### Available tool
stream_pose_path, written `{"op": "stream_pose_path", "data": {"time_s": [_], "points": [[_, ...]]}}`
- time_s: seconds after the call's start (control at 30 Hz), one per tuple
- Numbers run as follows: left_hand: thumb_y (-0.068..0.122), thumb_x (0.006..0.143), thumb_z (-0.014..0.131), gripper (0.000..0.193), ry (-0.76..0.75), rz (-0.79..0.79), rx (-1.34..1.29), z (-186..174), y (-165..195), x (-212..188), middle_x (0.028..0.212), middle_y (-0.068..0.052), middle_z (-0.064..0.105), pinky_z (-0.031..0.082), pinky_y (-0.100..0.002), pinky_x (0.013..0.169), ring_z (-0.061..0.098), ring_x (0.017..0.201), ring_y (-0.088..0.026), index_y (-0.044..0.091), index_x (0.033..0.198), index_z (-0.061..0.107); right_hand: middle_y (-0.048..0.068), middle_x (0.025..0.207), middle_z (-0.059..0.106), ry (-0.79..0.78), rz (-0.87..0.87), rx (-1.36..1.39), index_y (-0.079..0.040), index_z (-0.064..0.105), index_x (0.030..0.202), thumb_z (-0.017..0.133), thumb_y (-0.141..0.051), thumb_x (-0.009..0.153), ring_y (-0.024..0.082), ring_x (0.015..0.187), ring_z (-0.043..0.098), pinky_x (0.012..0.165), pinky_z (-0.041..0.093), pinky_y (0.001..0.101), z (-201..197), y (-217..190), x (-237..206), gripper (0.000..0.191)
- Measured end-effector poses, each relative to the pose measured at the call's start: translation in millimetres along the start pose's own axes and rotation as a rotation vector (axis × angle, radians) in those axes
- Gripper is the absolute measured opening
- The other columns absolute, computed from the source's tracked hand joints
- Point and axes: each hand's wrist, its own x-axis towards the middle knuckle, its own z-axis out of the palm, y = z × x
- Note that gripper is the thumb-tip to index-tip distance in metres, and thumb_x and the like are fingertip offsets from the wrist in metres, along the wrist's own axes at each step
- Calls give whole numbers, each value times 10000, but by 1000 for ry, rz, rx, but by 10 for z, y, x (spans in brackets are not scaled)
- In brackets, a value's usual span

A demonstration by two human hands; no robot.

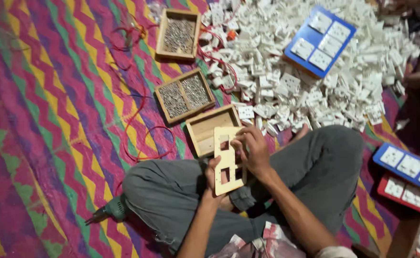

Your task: The person sits cross-legged on a floor mat and assembles electrical switch plates, fitting white switch and socket modules into a rectangular faceplate frame held on their lap and pressing them into place. Wooden boxes of screws and piles of switch components sit around them, and a power drill lies on the floor nearby.

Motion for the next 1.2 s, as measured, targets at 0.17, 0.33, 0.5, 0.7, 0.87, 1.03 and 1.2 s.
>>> {"op": "stream_pose_path", "data": {"time_s": [0.17,0.33,0.5,0.7,0.87,1.03,1.2], "points": [[303,907,625,617,-27,-57,-40,203,104,-34,1276,-113,635,515,-401,1007,634,1153,-243,59,1456,484,153,1106,642,81,125,27,-10,616,943,732,-73,913,336,1035,615,892,495,436,176,-40,-115,135],[315,916,622,615,-16,-69,-73,294,175,-81,1286,-116,642,516,-383,1016,638,1157,-243,59,1462,498,168,1179,623,166,141,48,-14,589,968,703,-76,951,339,1140,579,995,452,448,318,-115,-163,132],[348,910,624,624,-47,-11,-101,306,175,-110,1242,-145,661,529,-410,945,648,1096,-278,33,1437,513,139,1103,643,118,228,99,-29,627,930,756,-90,900,318,1029,633,848,522,414,256,-208,-137,145],[325,925,598,611,102,96,-112,82,91,-33,1245,-148,671,551,-392,968,669,1091,-264,-26,1419,520,135,1042,673,85,39,139,-25,678,978,776,-38,841,342,1067,640,893,529,448,114,-260,-86,169],[358,912,608,645,107,103,-157,-30,-28,34,1222,-170,675,543,-424,943,665,1069,-292,-45,1406,515,136,1054,657,52,0,144,-27,676,1009,768,-12,863,338,1083,637,975,521,462,-63,-168,-57,173],[397,872,639,779,66,25,-116,55,-40,-12,1309,-174,623,533,-403,975,642,1145,-294,-55,1480,457,118,1065,655,-7,22,140,-36,675,1038,770,-38,898,314,1040,657,908,546,411,-276,-136,-122,170],[399,883,652,809,-22,-8,-176,82,-65,-37,1344,-187,601,523,-445,961,622,1171,-322,-49,1516,420,105,1039,642,-9,-65,69,-49,664,1056,772,-35,898,319,964,664,831,553,402,-294,-92,-92,191]]}}
